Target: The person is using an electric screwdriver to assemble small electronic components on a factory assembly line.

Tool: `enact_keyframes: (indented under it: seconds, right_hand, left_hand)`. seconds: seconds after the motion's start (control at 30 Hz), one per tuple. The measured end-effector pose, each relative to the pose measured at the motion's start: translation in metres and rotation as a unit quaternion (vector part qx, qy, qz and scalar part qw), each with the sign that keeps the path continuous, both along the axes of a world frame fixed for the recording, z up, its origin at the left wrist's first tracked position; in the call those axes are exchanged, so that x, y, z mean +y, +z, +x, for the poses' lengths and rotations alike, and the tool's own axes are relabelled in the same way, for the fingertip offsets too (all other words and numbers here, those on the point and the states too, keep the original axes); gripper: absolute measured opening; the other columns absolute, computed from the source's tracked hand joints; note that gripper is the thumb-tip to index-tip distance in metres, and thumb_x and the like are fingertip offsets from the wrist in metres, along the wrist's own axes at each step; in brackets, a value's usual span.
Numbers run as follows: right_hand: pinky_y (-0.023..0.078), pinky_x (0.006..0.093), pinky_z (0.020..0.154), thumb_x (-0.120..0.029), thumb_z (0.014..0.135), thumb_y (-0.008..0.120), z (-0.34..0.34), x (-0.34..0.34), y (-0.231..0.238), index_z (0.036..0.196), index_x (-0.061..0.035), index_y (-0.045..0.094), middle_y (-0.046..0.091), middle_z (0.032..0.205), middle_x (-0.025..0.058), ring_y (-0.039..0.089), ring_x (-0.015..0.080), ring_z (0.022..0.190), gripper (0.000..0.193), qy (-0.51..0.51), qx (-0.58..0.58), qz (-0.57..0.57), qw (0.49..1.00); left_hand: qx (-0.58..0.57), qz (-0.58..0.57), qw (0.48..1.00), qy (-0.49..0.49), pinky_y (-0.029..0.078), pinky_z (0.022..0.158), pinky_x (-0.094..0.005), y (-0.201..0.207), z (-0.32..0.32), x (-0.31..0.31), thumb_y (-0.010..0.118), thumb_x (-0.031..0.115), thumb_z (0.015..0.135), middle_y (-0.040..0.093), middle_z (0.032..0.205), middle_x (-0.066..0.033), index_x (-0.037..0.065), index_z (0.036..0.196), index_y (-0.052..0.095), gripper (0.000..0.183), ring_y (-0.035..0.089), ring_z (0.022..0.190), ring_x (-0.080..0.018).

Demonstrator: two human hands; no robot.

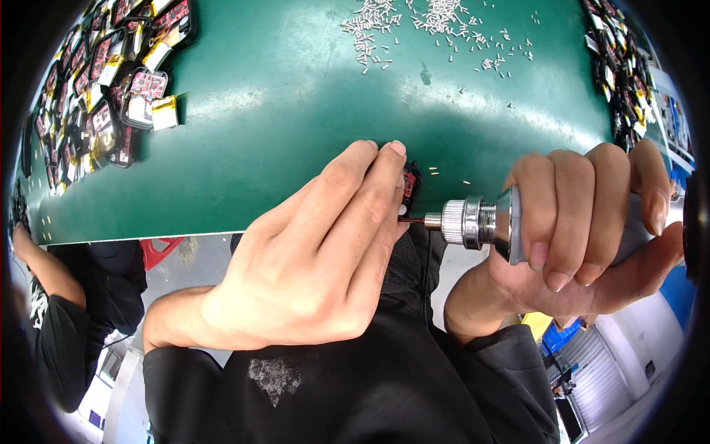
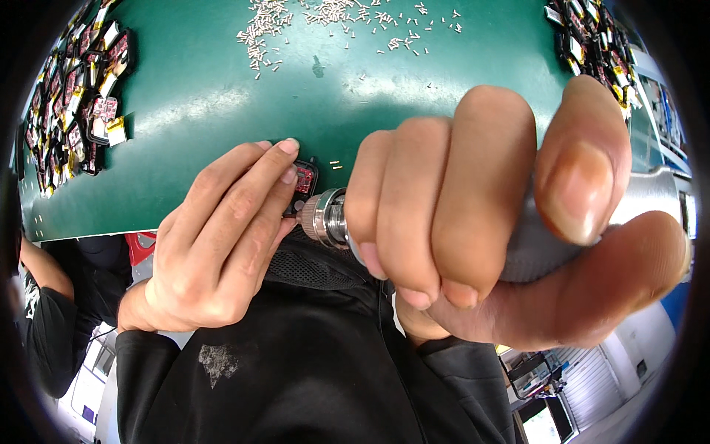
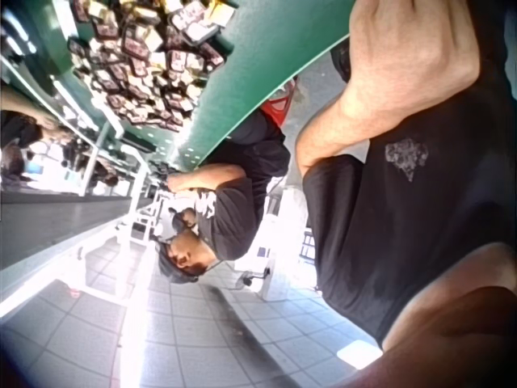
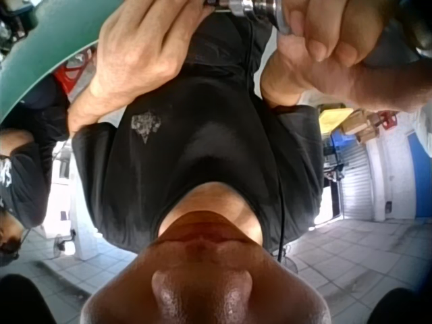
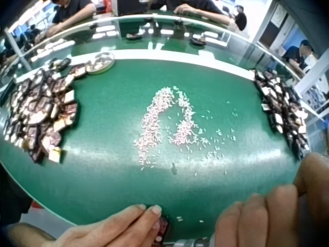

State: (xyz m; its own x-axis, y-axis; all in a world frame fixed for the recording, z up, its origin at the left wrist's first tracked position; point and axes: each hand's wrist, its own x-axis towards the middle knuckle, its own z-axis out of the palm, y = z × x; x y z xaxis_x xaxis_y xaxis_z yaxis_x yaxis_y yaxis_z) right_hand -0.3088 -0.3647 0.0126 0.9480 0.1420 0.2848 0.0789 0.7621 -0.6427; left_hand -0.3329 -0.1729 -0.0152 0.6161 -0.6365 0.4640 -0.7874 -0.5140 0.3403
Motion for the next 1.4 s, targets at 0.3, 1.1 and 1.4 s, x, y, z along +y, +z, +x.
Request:
enact_keyframes:
  seconds: [0.3,1.1,1.4]
  right_hand:
    - [0.038,0.0242,0.049,-0.032,0.093,0.05,0.004,-0.003,-0.001,0.097,-0.0057,0.049,0.044,0.052,-0.0011,0.042,0.0085,0.038,0.026,0.035,0.009,-0.006,0.999]
    - [0.034,0.0246,0.049,-0.034,0.097,0.043,0.012,-0.009,0.003,0.095,-0.006,0.053,0.042,0.055,-0.001,0.039,0.0085,0.043,0.03,0.02,0.003,-0.104,0.994]
    - [0.036,0.0251,0.05,-0.035,0.097,0.043,0.012,-0.012,-0.001,0.094,-0.0074,0.051,0.043,0.055,-0.0002,0.04,0.0095,0.044,0.029,0.03,-0.003,-0.116,0.993]
  left_hand:
    - [-0.003,-0.013,1.0,0.002,0.056,0.068,-0.0372,-0.003,0.001,0.0,0.062,-0.002,0.047,0.062,0.097,-0.027,-0.019,0.086,0.06,0.043,0.062,0.084,-0.0358]
    - [0.01,0.021,1.0,0.005,0.056,0.07,-0.0377,0.003,-0.002,0.0,0.061,-0.001,0.048,0.062,0.1,-0.0262,-0.019,0.088,0.059,0.044,0.062,0.088,-0.0362]
    - [-0.017,0.019,1.0,0.002,0.056,0.069,-0.037,-0.002,-0.001,0.0,0.061,-0.001,0.049,0.062,0.098,-0.0264,-0.019,0.086,0.06,0.042,0.062,0.088,-0.0352]
